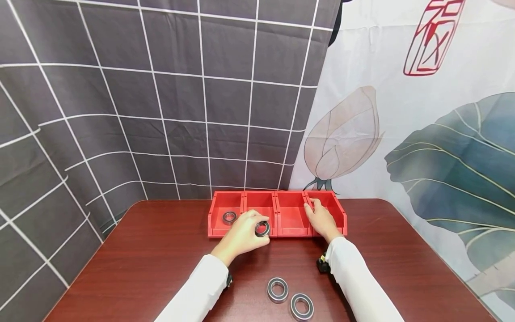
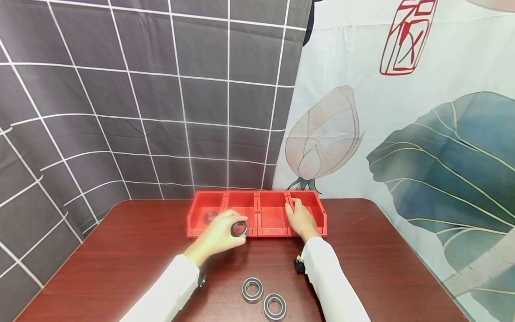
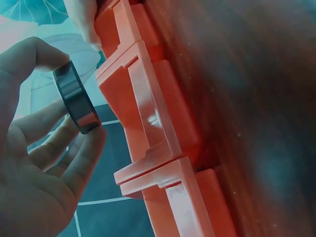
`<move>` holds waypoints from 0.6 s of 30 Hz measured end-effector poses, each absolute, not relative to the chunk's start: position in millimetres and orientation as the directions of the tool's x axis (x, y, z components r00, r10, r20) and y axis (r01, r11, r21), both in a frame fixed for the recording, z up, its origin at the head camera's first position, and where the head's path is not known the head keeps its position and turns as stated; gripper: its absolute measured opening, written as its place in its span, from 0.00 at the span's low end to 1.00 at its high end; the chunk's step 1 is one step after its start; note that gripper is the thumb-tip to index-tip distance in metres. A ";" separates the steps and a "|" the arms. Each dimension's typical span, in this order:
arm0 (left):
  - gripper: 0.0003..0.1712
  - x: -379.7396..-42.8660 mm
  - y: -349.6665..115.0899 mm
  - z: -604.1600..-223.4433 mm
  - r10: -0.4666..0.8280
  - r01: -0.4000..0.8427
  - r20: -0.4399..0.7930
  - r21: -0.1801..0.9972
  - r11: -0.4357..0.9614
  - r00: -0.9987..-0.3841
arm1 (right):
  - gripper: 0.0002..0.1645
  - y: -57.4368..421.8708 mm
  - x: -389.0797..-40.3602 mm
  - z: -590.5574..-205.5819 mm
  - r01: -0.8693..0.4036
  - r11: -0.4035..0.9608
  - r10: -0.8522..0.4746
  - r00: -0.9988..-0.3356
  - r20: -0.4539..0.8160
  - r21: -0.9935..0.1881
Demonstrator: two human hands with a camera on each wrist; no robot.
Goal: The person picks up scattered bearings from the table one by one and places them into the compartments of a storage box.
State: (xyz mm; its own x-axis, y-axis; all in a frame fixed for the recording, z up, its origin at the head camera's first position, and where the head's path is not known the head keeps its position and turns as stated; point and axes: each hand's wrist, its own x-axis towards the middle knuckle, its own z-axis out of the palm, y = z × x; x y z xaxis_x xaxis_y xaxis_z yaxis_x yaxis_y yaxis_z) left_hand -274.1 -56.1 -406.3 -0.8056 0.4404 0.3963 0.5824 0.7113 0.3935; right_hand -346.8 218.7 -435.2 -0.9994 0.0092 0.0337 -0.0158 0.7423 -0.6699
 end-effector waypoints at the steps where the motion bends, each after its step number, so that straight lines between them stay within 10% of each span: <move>1: 0.29 -276.5 -54.9 -405.5 0.444 0.583 0.393 0.389 0.713 -0.805 | 0.36 219.2 -347.0 -435.3 -0.016 0.744 0.010 -0.999 0.035 -0.668; 18: 0.28 -303.1 -49.8 -396.1 0.388 0.512 0.346 0.435 0.740 -0.854 | 0.35 218.7 -346.2 -437.3 -0.008 0.734 0.016 -0.999 0.029 -0.679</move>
